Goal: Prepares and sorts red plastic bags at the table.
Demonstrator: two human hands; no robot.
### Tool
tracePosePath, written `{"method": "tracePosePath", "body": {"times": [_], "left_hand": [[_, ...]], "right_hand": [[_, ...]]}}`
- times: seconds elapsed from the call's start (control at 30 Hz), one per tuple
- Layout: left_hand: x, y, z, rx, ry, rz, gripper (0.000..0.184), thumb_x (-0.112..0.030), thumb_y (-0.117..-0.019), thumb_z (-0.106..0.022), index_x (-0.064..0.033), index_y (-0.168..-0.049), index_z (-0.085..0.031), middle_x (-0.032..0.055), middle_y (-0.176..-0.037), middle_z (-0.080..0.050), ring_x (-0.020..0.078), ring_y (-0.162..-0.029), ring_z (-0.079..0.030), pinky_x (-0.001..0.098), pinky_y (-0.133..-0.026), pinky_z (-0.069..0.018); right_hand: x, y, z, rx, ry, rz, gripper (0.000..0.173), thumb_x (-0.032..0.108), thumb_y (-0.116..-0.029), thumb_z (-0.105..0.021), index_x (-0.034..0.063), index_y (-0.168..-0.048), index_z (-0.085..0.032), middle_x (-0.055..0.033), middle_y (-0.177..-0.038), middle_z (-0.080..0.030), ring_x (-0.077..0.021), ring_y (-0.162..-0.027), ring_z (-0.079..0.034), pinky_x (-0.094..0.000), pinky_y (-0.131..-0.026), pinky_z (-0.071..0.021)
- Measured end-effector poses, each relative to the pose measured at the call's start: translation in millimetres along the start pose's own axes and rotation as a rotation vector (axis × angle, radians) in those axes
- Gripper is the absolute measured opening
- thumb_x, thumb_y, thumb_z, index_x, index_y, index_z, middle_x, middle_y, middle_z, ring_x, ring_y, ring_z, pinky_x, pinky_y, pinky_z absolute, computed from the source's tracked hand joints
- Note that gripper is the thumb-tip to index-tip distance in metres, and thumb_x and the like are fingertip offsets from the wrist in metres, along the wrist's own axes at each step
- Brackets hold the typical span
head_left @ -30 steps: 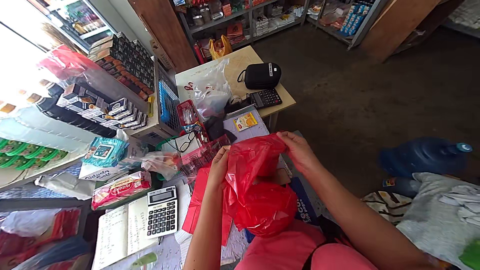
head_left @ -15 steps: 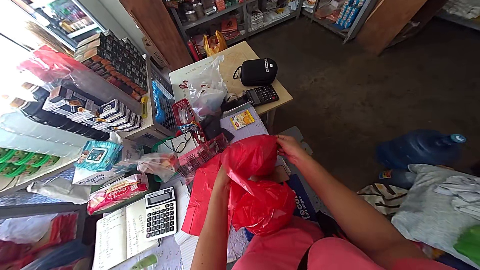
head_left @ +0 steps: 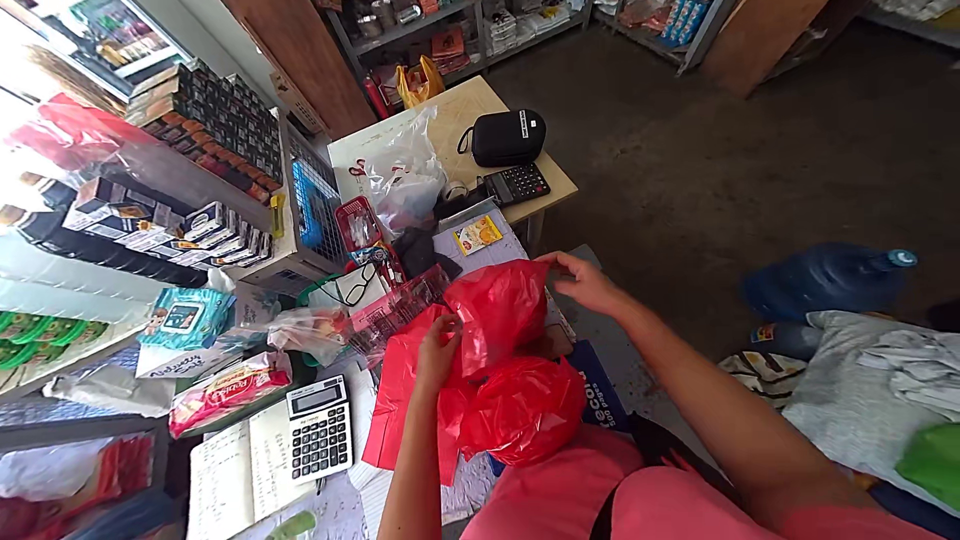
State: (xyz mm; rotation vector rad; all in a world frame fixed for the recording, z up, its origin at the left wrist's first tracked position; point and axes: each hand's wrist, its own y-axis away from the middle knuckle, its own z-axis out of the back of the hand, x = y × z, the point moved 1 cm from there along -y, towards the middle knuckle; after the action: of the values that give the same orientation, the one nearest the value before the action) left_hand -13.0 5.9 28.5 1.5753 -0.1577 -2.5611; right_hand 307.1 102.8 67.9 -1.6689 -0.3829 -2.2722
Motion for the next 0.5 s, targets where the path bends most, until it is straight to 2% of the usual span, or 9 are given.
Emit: {"method": "tracePosePath", "body": {"times": [0.03,0.1,0.17,0.23,0.27,0.3,0.37,0.43,0.5], "left_hand": [[-8,5,6,-0.025,-0.009,-0.038,0.038,-0.015,-0.0955,-0.066,-0.0005,-0.131,-0.063,0.011,-0.116,-0.072,0.0165,-0.107,-0.068,0.0403,-0.097,-0.0546],[-26,12,13,-0.08,0.103,-0.136,0.046,-0.01,-0.0909,-0.07,0.0025,-0.134,-0.06,0.0082,-0.121,-0.071,0.007,-0.109,-0.067,0.0288,-0.098,-0.0542],[-41,10,10,-0.124,0.291,-0.237,0.045,-0.006,-0.0876,-0.073,0.0055,-0.129,-0.06,0.0032,-0.116,-0.072,0.0009,-0.103,-0.068,0.022,-0.094,-0.0574],[-50,11,2,-0.169,0.326,-0.24,0.036,-0.001,-0.0878,-0.068,0.0035,-0.123,-0.063,-0.0029,-0.104,-0.073,-0.0044,-0.094,-0.067,0.0186,-0.089,-0.0571],[-44,7,-5,-0.192,0.312,-0.213,0.027,-0.002,-0.0877,-0.07,0.0022,-0.114,-0.065,-0.0033,-0.097,-0.072,-0.0034,-0.09,-0.067,0.0203,-0.087,-0.0565],[-32,0,-12,-0.183,0.33,-0.184,0.025,-0.003,-0.0886,-0.074,0.0037,-0.111,-0.067,0.0011,-0.096,-0.073,0.0027,-0.092,-0.068,0.0259,-0.09,-0.0568],[-9,-17,-27,-0.148,0.388,-0.246,0.013,-0.003,-0.0869,-0.078,0.0019,-0.098,-0.073,0.0035,-0.09,-0.077,0.0076,-0.085,-0.073,0.0293,-0.085,-0.0612],[13,-23,-37,-0.091,0.379,-0.277,0.01,-0.003,-0.0874,-0.076,0.0006,-0.097,-0.075,0.0032,-0.092,-0.077,0.0067,-0.086,-0.072,0.0281,-0.085,-0.0608],[18,-19,-37,-0.068,0.396,-0.255,0.016,-0.001,-0.0863,-0.076,0.0017,-0.101,-0.074,0.0047,-0.096,-0.077,0.0081,-0.088,-0.073,0.0288,-0.086,-0.061]], "right_hand": [[6,0,4,0.042,-0.07,0.026,0.047,-0.006,-0.0887,-0.064,0.0069,-0.134,-0.063,-0.0093,-0.132,-0.066,-0.0209,-0.121,-0.063,-0.0421,-0.103,-0.0526],[15,0,5,0.093,-0.213,0.056,0.047,-0.001,-0.0894,-0.071,0.0071,-0.135,-0.063,-0.0089,-0.131,-0.067,-0.0196,-0.12,-0.064,-0.0393,-0.103,-0.054],[18,-2,2,0.106,-0.33,0.104,0.045,0.002,-0.0919,-0.069,0.0056,-0.136,-0.063,-0.0098,-0.128,-0.068,-0.0186,-0.116,-0.066,-0.037,-0.101,-0.0554],[13,-7,-7,0.069,-0.401,0.129,0.039,0.001,-0.0944,-0.064,0.0047,-0.133,-0.065,-0.0081,-0.122,-0.071,-0.0149,-0.109,-0.068,-0.0334,-0.097,-0.0566],[8,-8,-13,0.033,-0.425,0.118,0.035,0.001,-0.095,-0.064,0.0039,-0.13,-0.067,-0.0069,-0.119,-0.072,-0.0134,-0.106,-0.068,-0.0326,-0.095,-0.057],[0,-9,-18,0.002,-0.453,0.096,0.03,0.002,-0.0952,-0.065,0.0023,-0.125,-0.069,-0.0063,-0.116,-0.073,-0.0129,-0.105,-0.068,-0.0327,-0.096,-0.0569],[-24,-9,-27,-0.034,-0.481,0.027,0.026,0.002,-0.0945,-0.068,-0.0017,-0.12,-0.069,-0.0082,-0.11,-0.074,-0.0137,-0.103,-0.07,-0.0335,-0.096,-0.057],[-45,-5,-30,-0.004,-0.409,-0.029,0.03,0.006,-0.0939,-0.069,-0.004,-0.122,-0.068,-0.0105,-0.116,-0.073,-0.0142,-0.108,-0.069,-0.0334,-0.099,-0.0556],[-50,-1,-25,0.029,-0.314,-0.062,0.036,0.01,-0.0918,-0.073,-0.0037,-0.125,-0.068,-0.0115,-0.124,-0.071,-0.0138,-0.116,-0.066,-0.0331,-0.105,-0.0519]]}}
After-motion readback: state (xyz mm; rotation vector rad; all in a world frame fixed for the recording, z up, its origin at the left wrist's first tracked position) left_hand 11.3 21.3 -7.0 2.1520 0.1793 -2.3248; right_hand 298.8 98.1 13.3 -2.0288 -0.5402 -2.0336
